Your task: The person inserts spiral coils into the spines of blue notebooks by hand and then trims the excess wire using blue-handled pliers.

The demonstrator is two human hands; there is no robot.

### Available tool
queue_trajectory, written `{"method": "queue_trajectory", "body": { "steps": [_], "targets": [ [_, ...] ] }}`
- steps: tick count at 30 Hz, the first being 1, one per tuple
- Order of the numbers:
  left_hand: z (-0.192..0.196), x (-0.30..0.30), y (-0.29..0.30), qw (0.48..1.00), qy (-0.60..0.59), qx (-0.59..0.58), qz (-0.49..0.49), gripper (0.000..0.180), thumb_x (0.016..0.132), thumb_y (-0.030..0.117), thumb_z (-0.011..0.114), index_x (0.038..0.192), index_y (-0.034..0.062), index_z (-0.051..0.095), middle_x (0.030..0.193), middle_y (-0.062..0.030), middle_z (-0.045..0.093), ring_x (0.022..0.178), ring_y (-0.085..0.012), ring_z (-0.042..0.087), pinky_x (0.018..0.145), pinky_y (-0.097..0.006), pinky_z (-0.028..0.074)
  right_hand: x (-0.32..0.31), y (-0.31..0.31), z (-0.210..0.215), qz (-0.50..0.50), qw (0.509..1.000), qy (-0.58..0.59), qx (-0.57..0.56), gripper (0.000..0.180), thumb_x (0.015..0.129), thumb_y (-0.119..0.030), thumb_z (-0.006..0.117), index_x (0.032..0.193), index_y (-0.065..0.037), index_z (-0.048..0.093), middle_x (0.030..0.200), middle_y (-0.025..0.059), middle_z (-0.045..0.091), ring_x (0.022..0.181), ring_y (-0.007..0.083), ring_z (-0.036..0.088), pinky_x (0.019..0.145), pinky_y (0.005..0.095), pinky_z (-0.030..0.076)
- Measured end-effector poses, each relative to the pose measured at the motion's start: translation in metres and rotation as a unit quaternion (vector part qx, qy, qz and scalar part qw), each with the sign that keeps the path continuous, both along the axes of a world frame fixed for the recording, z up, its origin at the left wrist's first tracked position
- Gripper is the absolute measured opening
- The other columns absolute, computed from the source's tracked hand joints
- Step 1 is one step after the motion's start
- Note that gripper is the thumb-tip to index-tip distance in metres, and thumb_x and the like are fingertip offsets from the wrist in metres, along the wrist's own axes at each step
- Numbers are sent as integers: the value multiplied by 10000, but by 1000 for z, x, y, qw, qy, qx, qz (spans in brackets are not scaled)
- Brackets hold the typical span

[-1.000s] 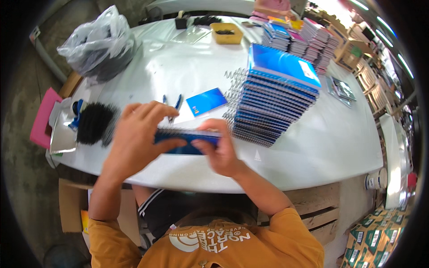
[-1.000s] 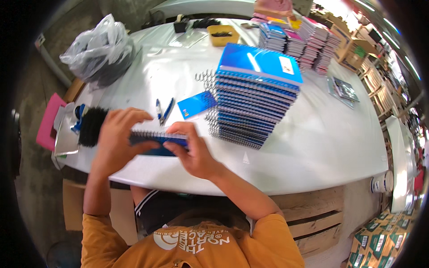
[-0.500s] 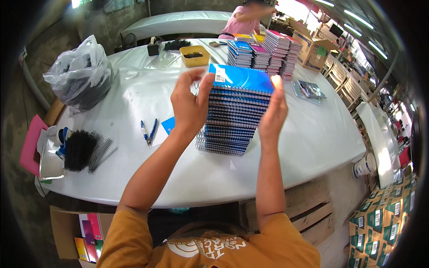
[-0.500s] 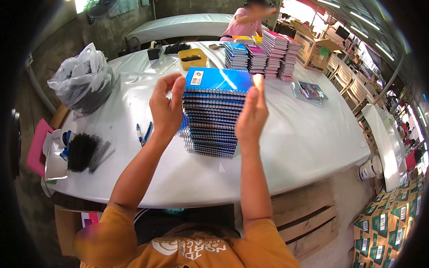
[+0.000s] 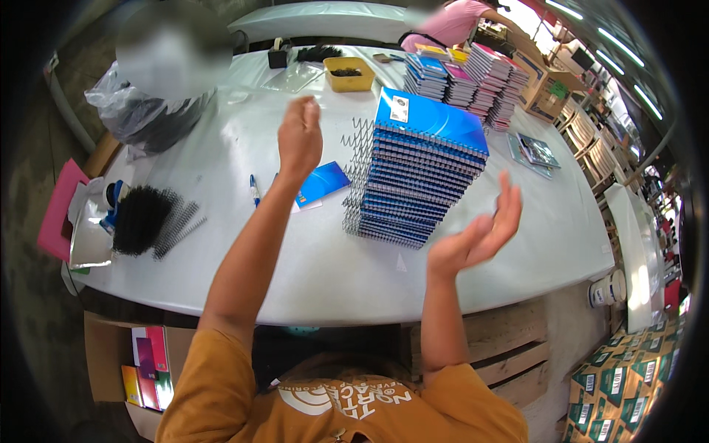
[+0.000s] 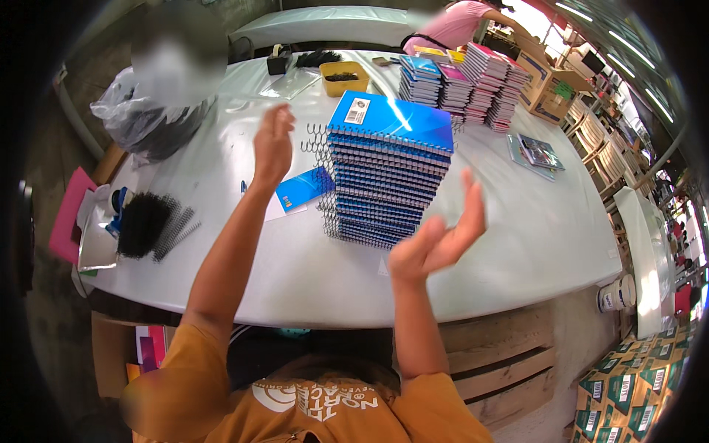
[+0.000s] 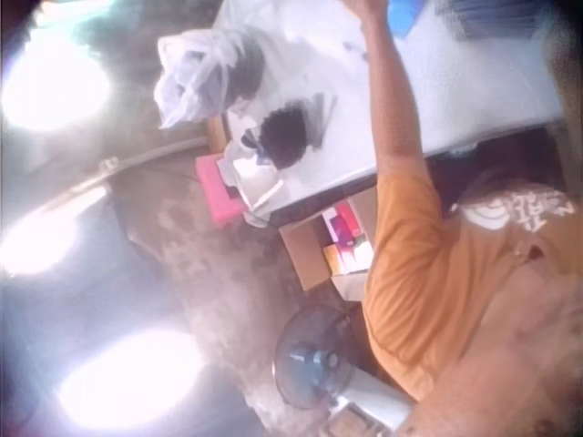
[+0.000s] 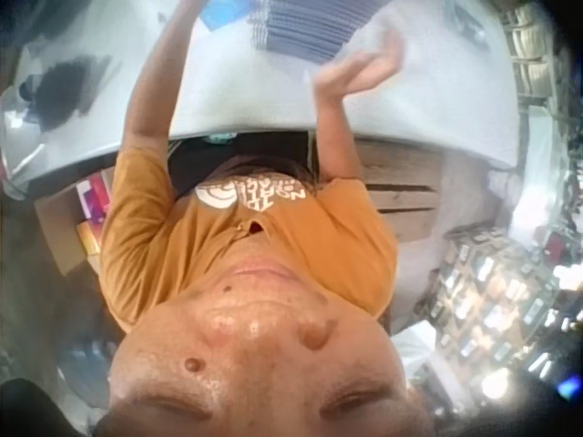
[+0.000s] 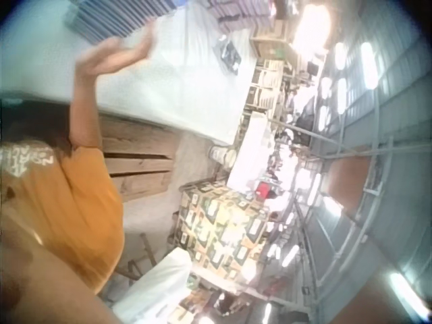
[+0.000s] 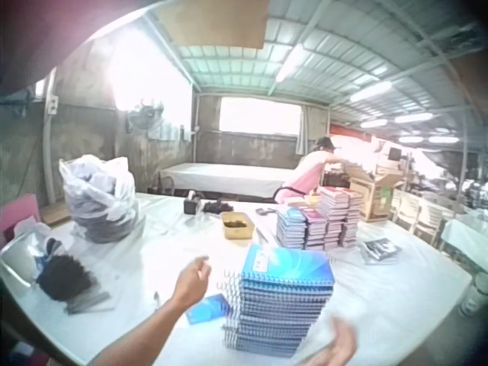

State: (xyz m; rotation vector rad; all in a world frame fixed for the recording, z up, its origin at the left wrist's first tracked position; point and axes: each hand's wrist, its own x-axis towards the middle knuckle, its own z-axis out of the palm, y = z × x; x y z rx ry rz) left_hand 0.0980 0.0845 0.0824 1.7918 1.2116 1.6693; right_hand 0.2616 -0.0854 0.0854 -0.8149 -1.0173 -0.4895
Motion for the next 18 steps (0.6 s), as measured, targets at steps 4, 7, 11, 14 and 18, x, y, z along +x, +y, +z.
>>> {"method": "queue_trajectory", "body": {
  "steps": [4, 7, 11, 14, 18],
  "targets": [
    [-121, -57, 41, 874, 468, -125, -45, 518, 890, 314, 457, 1325, 44, 374, 1346, -169, 411, 1233, -347, 380, 989, -440, 349, -56, -50, -64, 395, 867, 79, -294, 360, 938, -261, 445, 1144, 29, 505, 1083, 164, 570, 1043, 222, 533, 942, 376, 385],
    [-159, -60, -22, 875, 469, -89, -76, 493, 906, 282, 430, 1349, 77, 362, 1409, -140, 340, 1313, -316, 284, 1071, -455, 217, -58, -84, -107, 538, 578, 250, -561, 409, 966, -322, 380, 1154, 15, 515, 1041, 166, 612, 1004, 244, 587, 908, 364, 441],
    [-132, -106, -132, 864, 465, -98, -165, 499, 886, 243, 452, 1356, 96, 370, 1424, -129, 322, 1328, -299, 270, 1089, -440, 191, -42, -105, -132, 596, 276, 390, -645, 601, 945, -491, 327, 1235, 17, 464, 1165, 208, 565, 1095, 300, 553, 943, 407, 433],
    [-108, -139, -181, 849, 461, -116, -229, 518, 853, 209, 474, 1350, 94, 382, 1431, -127, 312, 1331, -308, 267, 1091, -438, 188, -61, -110, -143, 605, 122, 373, -693, 777, 898, -624, 263, 1318, 19, 383, 1291, 214, 471, 1196, 319, 468, 985, 454, 383],
    [-102, -151, -202, 835, 444, -102, -310, 539, 810, 192, 491, 1335, 106, 406, 1420, -114, 338, 1329, -297, 278, 1101, -430, 189, -87, -98, -155, 668, 139, 441, -583, 640, 911, -505, 410, 1335, -28, 357, 1329, 174, 433, 1220, 304, 443, 984, 487, 379]
  ]
}}
